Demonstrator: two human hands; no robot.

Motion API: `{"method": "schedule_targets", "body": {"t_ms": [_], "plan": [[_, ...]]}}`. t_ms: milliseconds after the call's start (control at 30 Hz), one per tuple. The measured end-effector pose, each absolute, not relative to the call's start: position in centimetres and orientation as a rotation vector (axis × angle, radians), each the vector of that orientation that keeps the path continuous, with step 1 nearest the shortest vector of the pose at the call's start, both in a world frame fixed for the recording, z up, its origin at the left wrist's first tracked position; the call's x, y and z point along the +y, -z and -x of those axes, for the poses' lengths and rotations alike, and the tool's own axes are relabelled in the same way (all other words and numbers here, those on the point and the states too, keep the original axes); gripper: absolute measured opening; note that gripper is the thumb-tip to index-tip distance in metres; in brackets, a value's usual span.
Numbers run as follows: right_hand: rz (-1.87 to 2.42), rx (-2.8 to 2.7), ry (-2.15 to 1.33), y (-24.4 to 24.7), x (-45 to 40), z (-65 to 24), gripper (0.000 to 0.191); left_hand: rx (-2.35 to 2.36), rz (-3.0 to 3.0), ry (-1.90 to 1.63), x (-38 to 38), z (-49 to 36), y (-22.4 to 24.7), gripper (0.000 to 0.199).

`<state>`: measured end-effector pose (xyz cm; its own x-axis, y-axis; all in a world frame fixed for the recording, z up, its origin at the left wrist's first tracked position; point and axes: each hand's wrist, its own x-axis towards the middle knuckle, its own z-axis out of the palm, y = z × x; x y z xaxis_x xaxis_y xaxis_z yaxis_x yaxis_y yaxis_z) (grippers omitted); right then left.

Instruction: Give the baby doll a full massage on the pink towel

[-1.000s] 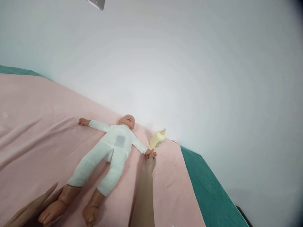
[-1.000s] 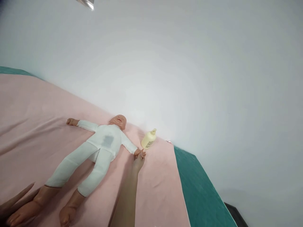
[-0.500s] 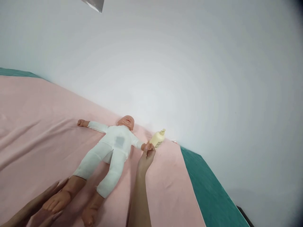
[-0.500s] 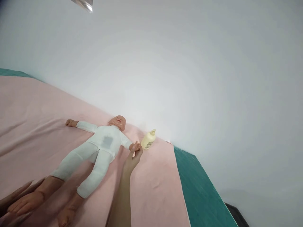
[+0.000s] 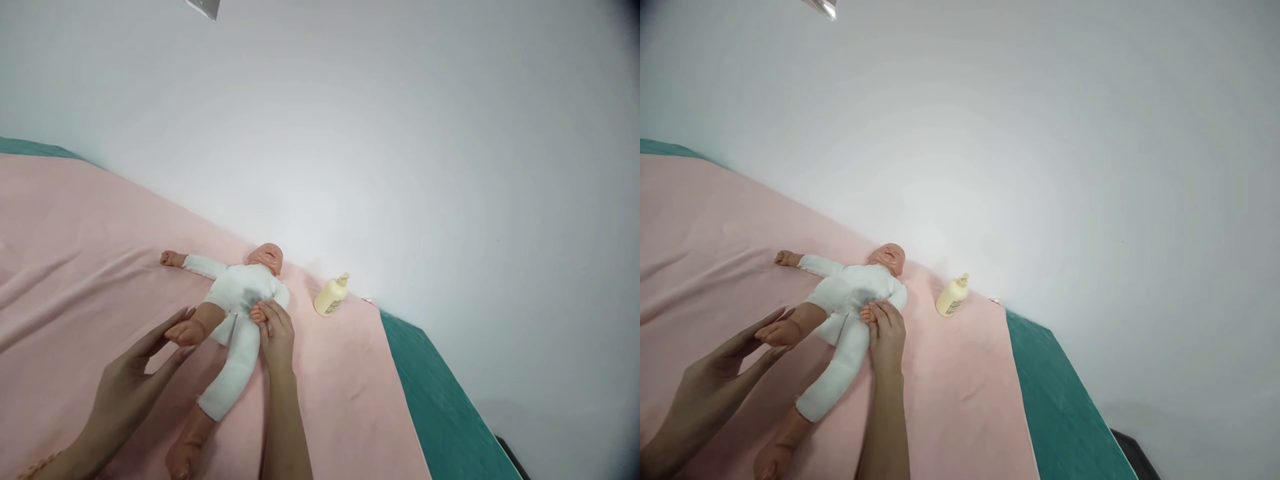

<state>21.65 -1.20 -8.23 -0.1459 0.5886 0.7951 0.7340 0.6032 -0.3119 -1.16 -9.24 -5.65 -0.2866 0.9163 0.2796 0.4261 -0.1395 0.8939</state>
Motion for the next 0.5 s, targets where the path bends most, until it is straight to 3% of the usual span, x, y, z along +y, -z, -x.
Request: {"method": "schedule_targets", "body": {"t_ms": [300, 500], "plan": [[1.101, -1.831, 0.012, 8.5, -1.1, -21.7, 0.03, 1.577, -1.416, -1.419, -8.0, 0.0, 4.7, 0.056], [1.144, -1.55, -0.28, 8.0, -1.6, -21.8, 0.031, 1.682, -1.603, -1.386, -9.8, 1.4, 6.3, 0.052]]}}
